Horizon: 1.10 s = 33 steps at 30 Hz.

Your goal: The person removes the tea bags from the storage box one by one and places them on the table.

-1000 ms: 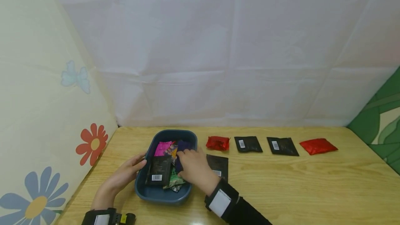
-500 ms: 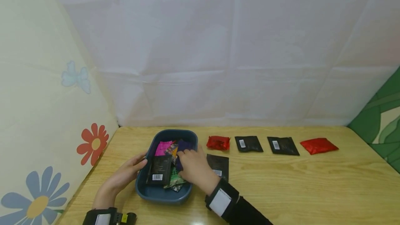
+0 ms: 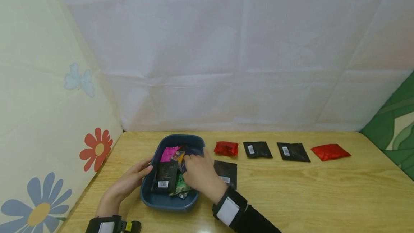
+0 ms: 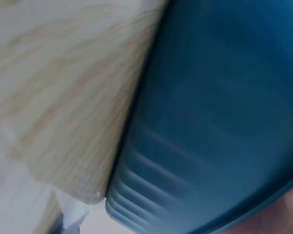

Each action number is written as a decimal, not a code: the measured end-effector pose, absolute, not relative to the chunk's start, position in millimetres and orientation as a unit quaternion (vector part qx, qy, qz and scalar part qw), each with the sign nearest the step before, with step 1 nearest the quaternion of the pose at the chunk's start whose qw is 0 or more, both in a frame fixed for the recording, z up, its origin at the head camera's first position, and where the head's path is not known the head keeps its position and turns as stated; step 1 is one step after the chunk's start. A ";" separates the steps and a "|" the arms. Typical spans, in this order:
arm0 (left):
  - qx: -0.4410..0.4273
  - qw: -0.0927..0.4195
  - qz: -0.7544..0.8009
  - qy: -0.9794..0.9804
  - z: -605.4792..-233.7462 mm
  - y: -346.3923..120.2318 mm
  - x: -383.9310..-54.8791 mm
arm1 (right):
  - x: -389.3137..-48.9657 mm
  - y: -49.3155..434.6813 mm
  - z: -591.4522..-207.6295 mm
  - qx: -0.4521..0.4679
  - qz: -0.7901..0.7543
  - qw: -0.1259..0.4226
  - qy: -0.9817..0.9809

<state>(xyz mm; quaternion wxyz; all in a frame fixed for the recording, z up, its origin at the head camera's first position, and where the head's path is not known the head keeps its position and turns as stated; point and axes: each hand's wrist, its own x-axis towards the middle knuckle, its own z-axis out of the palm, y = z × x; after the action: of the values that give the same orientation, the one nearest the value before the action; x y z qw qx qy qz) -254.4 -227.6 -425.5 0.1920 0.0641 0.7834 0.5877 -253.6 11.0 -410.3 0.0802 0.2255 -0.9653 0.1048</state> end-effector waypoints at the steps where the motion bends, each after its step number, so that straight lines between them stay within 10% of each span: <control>1: 0.065 0.192 0.588 0.783 -425.8 -227.6 -254.5 | -253.9 11.1 -410.6 0.228 0.103 0.088 -0.964; 11: 0.068 0.190 0.587 0.784 -425.4 -226.8 -254.8 | -252.1 13.3 -402.3 0.232 0.132 0.205 -0.942; 33: 0.055 0.195 0.587 0.784 -426.7 -227.7 -254.4 | -238.2 24.8 -379.7 0.302 0.166 0.245 -0.906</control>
<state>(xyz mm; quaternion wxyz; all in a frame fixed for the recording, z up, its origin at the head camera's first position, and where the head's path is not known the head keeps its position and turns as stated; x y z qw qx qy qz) -254.4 -227.7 -426.7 0.1948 0.0546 0.7842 0.5866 -238.2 24.8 -379.7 0.2446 0.3016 -0.9064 0.1663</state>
